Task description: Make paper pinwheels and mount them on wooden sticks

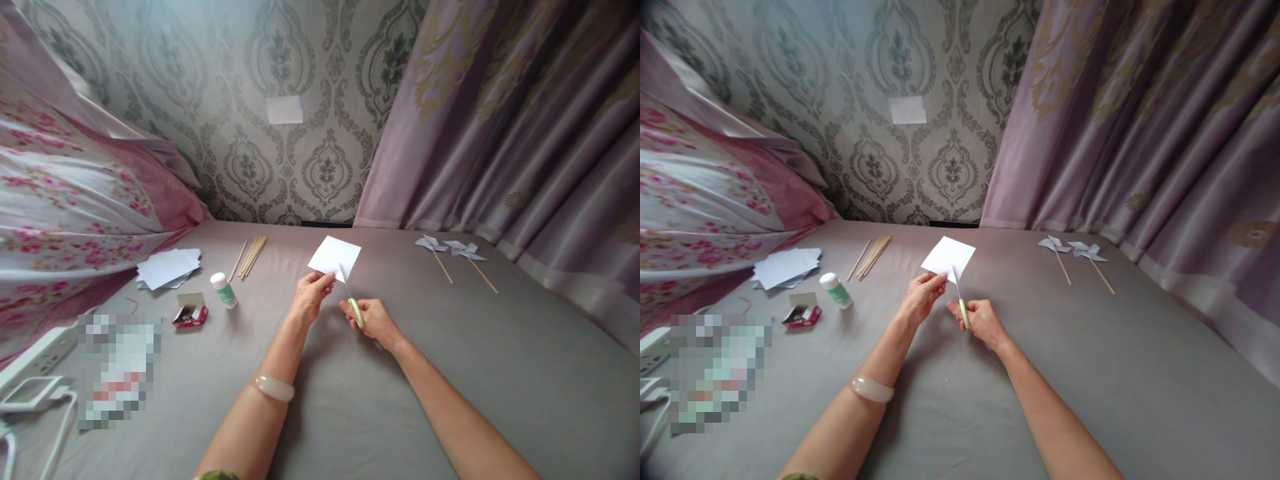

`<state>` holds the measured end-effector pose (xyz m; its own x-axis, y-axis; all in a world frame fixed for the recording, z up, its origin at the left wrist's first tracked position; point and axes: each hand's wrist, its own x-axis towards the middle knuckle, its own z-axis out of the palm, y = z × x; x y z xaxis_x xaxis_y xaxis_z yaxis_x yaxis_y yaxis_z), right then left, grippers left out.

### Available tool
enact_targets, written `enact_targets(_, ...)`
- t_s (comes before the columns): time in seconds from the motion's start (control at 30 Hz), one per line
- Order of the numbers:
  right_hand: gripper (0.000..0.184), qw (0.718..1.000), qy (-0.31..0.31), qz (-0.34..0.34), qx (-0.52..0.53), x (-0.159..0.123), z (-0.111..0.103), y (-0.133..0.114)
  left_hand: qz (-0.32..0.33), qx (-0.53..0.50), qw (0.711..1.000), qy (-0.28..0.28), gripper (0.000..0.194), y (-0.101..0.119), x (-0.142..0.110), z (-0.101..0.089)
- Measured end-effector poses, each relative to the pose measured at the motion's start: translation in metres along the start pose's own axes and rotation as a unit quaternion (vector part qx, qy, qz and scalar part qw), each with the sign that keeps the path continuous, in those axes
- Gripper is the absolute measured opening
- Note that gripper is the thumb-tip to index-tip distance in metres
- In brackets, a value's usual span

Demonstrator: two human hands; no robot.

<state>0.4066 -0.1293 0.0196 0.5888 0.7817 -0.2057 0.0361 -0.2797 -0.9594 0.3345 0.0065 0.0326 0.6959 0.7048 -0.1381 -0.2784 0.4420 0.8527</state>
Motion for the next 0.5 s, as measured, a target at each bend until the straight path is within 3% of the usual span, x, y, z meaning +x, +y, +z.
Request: enact_targets(0.5,0.054,0.998,0.022,-0.044,-0.024,-0.004,-0.0026,0.0095,-0.008,0.005,1.0,-0.018,0.032,-0.0056,0.0005,0.0023)
